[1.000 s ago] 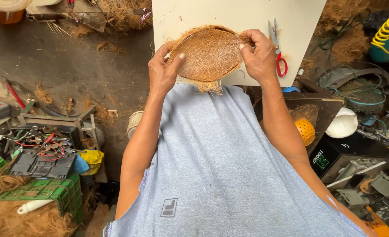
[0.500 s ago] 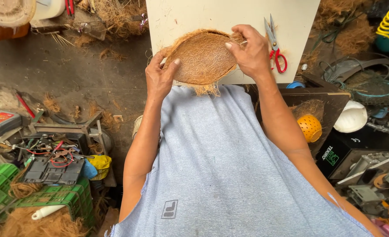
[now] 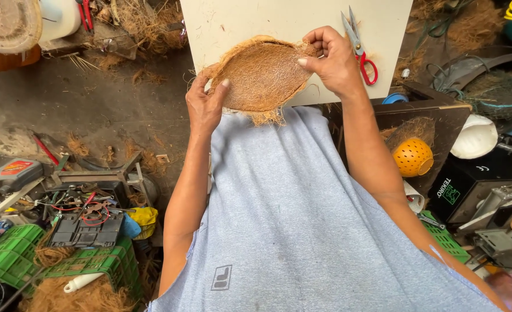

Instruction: Trimming and shaping coconut fiber sheets using scissors to fit a mold.

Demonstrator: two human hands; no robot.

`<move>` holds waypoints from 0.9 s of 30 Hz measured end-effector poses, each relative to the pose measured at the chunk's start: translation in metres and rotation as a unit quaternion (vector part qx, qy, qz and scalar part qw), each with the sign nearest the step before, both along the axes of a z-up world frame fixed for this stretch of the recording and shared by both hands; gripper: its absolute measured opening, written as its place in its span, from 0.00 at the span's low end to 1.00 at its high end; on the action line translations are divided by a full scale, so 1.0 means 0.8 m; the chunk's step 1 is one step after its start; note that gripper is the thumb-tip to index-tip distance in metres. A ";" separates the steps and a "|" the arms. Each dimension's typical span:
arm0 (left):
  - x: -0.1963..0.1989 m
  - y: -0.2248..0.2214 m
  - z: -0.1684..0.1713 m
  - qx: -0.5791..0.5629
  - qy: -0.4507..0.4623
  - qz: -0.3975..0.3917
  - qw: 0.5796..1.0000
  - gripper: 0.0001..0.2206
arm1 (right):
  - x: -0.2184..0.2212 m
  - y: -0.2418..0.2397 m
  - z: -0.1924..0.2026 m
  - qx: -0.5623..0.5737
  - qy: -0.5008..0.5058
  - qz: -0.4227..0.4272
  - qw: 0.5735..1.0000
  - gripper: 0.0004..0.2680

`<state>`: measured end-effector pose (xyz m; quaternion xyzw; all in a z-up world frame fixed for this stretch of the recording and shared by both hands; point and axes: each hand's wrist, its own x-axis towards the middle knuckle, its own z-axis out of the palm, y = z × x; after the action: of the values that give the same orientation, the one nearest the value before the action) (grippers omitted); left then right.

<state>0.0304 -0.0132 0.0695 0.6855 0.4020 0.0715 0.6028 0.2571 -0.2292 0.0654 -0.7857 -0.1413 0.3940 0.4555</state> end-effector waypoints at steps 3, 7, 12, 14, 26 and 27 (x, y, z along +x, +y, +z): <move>0.001 0.000 0.000 -0.008 -0.005 -0.001 1.000 0.16 | 0.005 -0.011 -0.015 0.052 0.063 -0.017 0.997 0.09; -0.006 0.001 -0.018 -0.005 0.024 0.013 1.000 0.20 | 0.011 -0.019 -0.026 0.092 0.107 -0.067 0.988 0.03; -0.001 0.003 -0.008 -0.009 0.006 0.007 1.000 0.18 | 0.017 -0.021 0.002 0.076 0.120 -0.067 0.988 0.05; -0.001 0.003 -0.007 -0.009 -0.008 0.006 1.000 0.18 | 0.016 -0.025 0.008 0.079 0.122 -0.056 0.988 0.09; -0.002 0.001 -0.001 0.016 0.013 0.001 1.000 0.23 | -0.010 -0.022 0.029 -0.027 -0.114 0.017 0.993 0.09; -0.001 0.000 -0.003 0.017 0.010 0.005 1.000 0.23 | -0.011 -0.022 0.024 -0.021 -0.134 0.013 0.991 0.09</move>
<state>0.0297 -0.0130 0.0675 0.6943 0.4098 0.0743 0.5869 0.2482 -0.2471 0.0846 -0.8392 -0.2026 0.2938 0.4104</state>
